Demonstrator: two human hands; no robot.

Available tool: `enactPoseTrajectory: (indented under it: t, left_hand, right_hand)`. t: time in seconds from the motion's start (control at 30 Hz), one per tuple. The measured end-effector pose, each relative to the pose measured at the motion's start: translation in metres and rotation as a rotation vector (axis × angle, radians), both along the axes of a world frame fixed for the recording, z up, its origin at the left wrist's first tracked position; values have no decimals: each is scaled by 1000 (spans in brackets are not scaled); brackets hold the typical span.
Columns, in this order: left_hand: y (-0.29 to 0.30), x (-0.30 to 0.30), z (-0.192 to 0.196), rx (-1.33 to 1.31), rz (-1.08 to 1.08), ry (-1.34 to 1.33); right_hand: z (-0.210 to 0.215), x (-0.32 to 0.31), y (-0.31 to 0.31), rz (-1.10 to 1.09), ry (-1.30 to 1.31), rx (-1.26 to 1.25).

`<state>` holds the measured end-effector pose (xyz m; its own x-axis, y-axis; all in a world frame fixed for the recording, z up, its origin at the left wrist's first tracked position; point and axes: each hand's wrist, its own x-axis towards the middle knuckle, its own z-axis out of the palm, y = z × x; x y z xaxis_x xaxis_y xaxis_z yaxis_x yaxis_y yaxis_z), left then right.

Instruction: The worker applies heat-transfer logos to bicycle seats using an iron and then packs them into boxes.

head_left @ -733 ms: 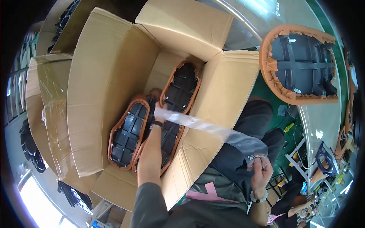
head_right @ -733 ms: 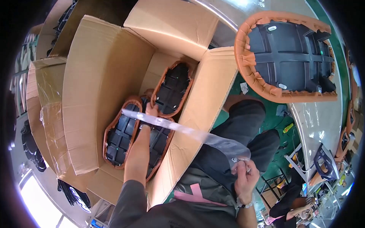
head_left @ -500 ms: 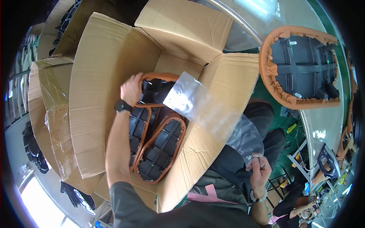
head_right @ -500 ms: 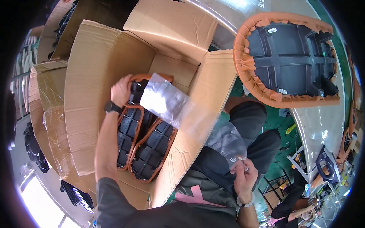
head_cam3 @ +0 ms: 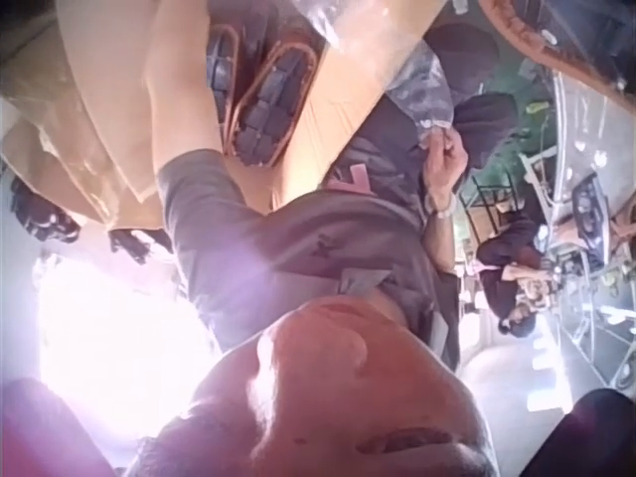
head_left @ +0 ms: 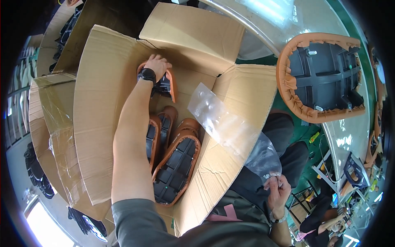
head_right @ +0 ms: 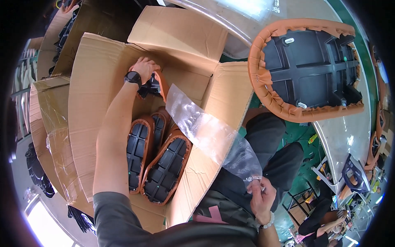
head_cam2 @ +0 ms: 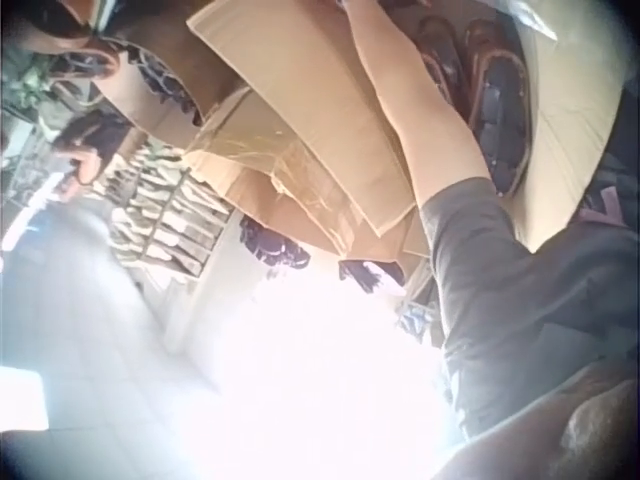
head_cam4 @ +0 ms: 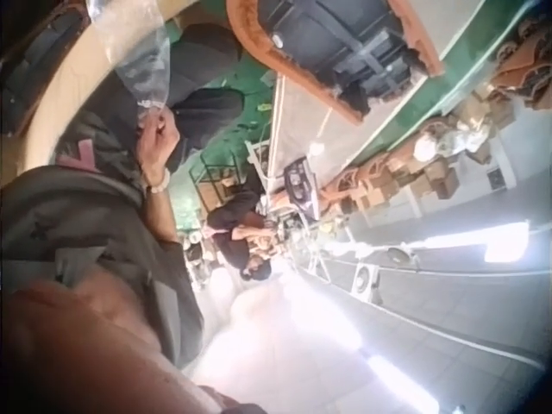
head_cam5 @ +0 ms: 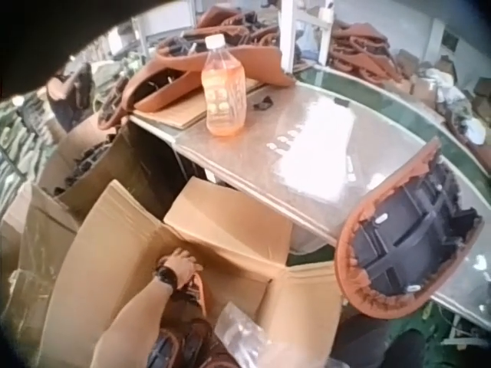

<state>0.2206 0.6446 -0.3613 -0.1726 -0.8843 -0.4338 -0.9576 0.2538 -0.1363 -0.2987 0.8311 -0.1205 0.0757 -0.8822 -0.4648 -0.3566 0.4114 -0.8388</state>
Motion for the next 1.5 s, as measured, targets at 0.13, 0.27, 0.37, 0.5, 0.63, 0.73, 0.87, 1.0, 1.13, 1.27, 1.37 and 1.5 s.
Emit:
enactPoseTrajectory:
  t: [0.13, 0.27, 0.37, 0.5, 0.63, 0.73, 0.87, 1.0, 1.13, 1.27, 1.37, 1.5]
  left_hand:
    - [-1, -11, -19, -353, 134, -97]
    - [-10, -11, -24, -353, 130, 7]
    - [-11, -16, -30, -711, 104, -54]
    - [12, -37, -49, -847, 465, 168]
    - [61, -76, -33, -587, 878, 526]
    - [114, -142, 31, -494, 1169, 1173]
    - [190, -235, 157, -431, 852, 1351]
    - [205, -291, 237, -405, 534, 1281]
    - [219, -329, 265, -330, 536, 1261]
    - [230, -319, 236, -541, 856, 1269]
    - [202, -261, 170, -683, 1085, 1135]
    - [132, -181, 45, -383, 1164, 610]
  right_hand:
    - [0, 2, 0, 48, 84, -4]
    - [-1, 1, -1, 53, 95, -22]
    - [-2, 0, -2, 75, 144, 6]
    - [2, -3, -2, 17, 115, -16]
    - [10, -17, 0, -37, 54, 78]
    - [13, -31, 5, -3, 0, 61]
    - [18, -45, 20, -224, -231, 247]
    - [17, -56, 35, -350, -400, 206]
    - [17, -72, 47, -297, -507, 175]
    - [18, -92, 53, -307, -509, 136]
    - [15, -104, 53, -383, -517, 126]
    - [7, -113, 52, -445, -476, 129]
